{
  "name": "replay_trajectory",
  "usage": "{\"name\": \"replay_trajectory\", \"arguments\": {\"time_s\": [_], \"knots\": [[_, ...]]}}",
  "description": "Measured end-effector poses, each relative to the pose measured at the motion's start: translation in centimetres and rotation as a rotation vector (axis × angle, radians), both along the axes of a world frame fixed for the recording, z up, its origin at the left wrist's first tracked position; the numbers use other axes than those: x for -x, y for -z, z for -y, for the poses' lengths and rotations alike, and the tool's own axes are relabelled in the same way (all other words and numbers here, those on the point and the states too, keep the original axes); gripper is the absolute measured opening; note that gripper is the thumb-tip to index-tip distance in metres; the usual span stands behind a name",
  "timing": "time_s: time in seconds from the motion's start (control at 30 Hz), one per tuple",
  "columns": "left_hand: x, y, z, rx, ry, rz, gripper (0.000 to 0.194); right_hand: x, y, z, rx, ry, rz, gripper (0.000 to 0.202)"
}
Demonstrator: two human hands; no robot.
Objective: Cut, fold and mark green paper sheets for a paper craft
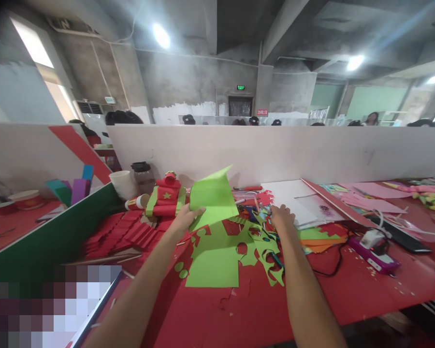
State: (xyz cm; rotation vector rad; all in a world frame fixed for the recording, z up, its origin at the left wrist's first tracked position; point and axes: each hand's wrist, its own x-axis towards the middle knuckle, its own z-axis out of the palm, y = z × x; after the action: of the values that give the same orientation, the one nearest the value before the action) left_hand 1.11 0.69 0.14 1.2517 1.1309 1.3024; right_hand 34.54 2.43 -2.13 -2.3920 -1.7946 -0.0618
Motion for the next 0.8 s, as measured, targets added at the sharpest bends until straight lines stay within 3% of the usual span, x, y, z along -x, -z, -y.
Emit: {"name": "replay_trajectory", "arguments": {"time_s": [0.17,0.4,0.8], "knots": [[-0.7,0.2,0.5,0.152,0.073,0.173,0.026,0.4,-0.1,0.1,0.002,0.009,-0.011,0.036],[-0.7,0.0,0.4,0.037,-0.010,0.132,0.021,0.4,-0.5,0.2,0.006,0.041,-0.015,0.038],[-0.1,1.5,-0.9,-0.071,0.045,0.008,0.032,0.0,-1.0,0.0,-0.007,0.095,-0.056,0.038]]}}
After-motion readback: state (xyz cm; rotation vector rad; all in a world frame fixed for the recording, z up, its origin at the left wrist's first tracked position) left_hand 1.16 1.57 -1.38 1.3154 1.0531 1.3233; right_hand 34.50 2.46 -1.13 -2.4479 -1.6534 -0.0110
